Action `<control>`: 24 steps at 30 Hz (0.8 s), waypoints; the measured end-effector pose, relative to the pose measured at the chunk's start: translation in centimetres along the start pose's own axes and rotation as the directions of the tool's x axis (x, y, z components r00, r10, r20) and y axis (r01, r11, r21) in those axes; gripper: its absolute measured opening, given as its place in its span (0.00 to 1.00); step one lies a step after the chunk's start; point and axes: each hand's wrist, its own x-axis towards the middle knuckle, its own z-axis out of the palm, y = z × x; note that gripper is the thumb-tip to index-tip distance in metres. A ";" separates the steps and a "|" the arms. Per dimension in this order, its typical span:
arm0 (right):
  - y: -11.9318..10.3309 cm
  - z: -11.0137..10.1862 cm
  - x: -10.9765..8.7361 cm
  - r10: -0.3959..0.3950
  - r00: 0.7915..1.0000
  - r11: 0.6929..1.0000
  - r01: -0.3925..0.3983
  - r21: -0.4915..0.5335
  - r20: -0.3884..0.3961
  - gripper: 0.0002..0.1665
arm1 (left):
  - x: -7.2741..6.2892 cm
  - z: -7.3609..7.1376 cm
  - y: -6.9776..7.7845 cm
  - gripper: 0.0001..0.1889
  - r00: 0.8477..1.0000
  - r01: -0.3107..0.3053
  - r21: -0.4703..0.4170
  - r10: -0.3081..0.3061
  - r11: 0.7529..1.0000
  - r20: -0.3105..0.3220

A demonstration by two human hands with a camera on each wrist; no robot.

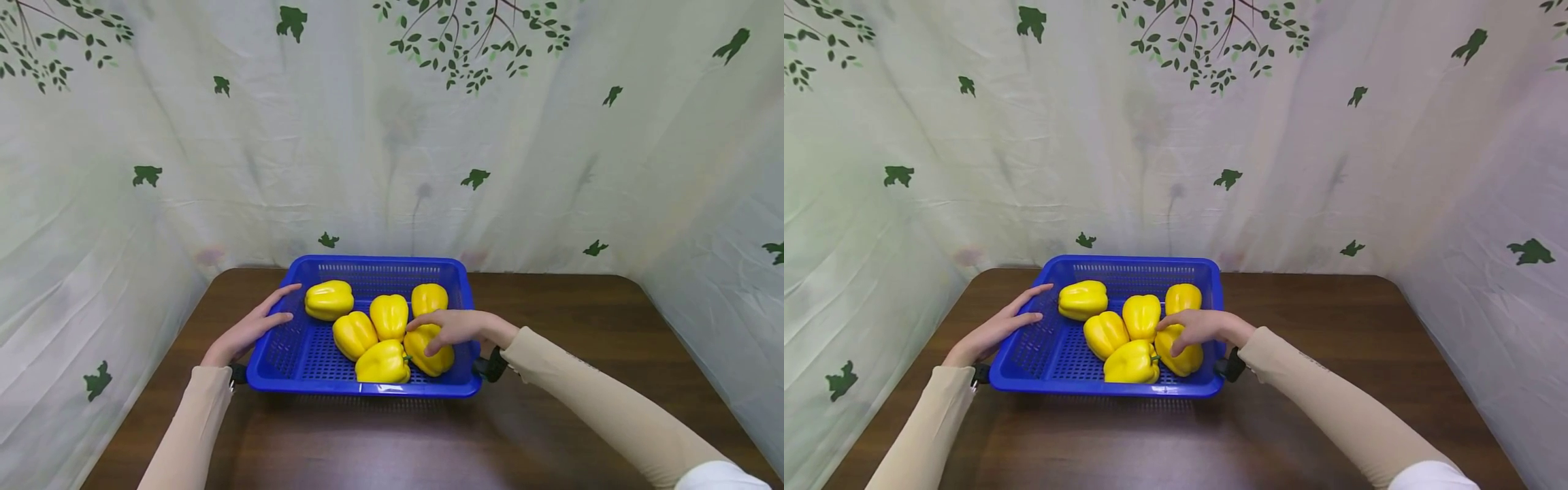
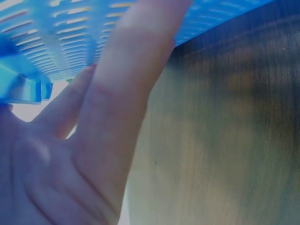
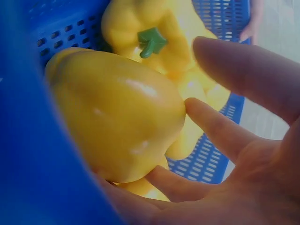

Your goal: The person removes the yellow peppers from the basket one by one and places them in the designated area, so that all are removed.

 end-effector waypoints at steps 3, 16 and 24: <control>-0.1 0.0 0.0 -0.015 1.000 1.000 0.015 -0.016 0.012 0.32 | 0.0 0.1 0.0 0.31 1.000 -0.001 -0.001 0.001 1.000 -0.007; 0.0 0.3 0.1 -0.036 0.997 0.997 0.031 -0.068 -0.066 0.29 | -0.1 0.2 -0.1 0.30 1.000 -0.009 -0.003 0.009 1.000 -0.016; 0.3 0.3 -0.4 -0.122 0.986 0.992 0.117 -0.046 -0.114 0.27 | -0.1 0.3 -0.1 0.30 1.000 -0.003 0.005 0.003 1.000 -0.026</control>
